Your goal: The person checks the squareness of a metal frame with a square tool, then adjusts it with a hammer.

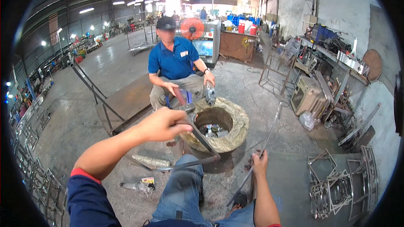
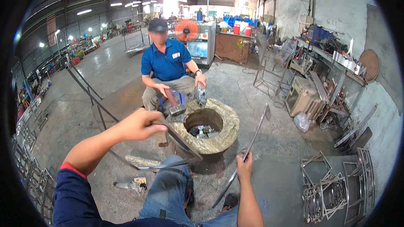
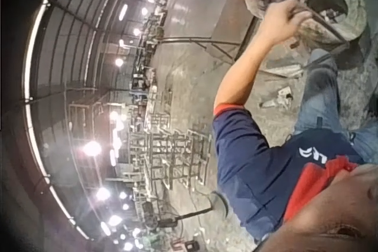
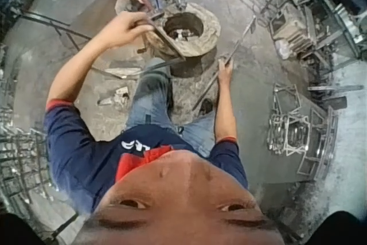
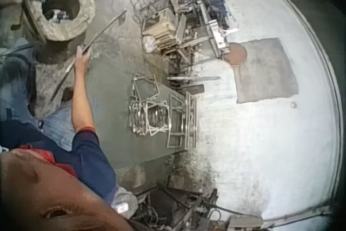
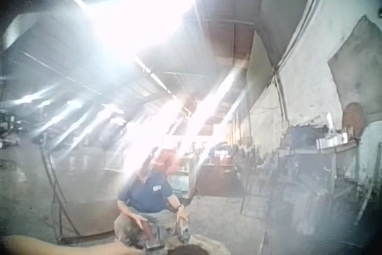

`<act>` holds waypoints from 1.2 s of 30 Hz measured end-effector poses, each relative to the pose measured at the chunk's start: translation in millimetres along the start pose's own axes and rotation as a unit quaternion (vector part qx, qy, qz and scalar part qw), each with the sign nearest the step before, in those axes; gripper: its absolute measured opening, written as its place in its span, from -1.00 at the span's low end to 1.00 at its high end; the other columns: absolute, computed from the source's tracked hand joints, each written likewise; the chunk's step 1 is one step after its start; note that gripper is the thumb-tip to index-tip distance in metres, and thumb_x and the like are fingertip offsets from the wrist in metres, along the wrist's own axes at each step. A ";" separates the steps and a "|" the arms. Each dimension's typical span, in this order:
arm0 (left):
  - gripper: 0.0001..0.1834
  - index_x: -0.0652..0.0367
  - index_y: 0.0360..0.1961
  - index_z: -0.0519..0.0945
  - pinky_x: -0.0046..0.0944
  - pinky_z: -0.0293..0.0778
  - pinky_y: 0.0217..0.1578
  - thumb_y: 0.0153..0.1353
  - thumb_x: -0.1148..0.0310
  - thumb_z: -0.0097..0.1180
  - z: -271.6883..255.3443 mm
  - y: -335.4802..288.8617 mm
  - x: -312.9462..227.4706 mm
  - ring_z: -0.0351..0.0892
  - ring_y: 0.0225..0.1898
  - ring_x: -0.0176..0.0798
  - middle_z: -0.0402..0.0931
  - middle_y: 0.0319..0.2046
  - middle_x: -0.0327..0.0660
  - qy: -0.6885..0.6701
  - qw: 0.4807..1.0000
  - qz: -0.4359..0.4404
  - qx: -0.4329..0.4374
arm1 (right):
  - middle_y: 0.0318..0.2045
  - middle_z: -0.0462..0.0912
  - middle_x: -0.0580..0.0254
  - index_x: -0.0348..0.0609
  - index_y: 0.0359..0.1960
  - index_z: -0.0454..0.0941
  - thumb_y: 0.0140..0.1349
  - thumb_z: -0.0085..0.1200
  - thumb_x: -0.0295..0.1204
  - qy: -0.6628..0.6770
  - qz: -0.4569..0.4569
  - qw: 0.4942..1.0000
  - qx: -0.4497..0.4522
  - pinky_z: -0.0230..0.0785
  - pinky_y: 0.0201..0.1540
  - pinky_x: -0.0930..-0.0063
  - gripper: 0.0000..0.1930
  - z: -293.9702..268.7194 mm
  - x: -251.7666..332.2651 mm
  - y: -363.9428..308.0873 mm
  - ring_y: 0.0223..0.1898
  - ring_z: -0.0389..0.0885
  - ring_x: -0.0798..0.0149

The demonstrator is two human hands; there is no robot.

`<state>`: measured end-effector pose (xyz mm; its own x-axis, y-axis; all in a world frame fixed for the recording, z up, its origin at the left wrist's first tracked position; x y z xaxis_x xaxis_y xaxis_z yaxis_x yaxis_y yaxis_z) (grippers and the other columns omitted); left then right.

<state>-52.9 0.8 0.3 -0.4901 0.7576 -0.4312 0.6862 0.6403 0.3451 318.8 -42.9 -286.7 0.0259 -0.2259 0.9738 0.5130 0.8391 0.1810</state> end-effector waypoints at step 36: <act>-0.65 0.09 -0.28 0.47 -0.44 0.14 -0.66 0.31 0.03 0.18 45.9 29.2 125.5 0.23 -0.68 -0.49 0.42 -0.55 -0.31 -0.518 0.786 -0.148 -0.305 | -0.78 0.17 0.30 -0.22 -0.54 0.22 0.31 0.23 -0.33 -0.107 -0.168 0.977 0.073 0.32 -0.49 0.52 -0.57 86.6 59.4 9.1 -0.66 0.08 0.53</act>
<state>-69.7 108.8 -82.0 0.3366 0.2571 -0.9059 0.0855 0.9497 0.3013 250.7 -5.8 -215.3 -0.3112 -0.4060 0.8592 0.3338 0.7998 0.4989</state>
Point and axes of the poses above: each hand's wrist, its own y-axis towards the middle knuckle, its own z-axis out of the palm, x = y × z, the point moved 1 cm from there along y, towards the middle knuckle
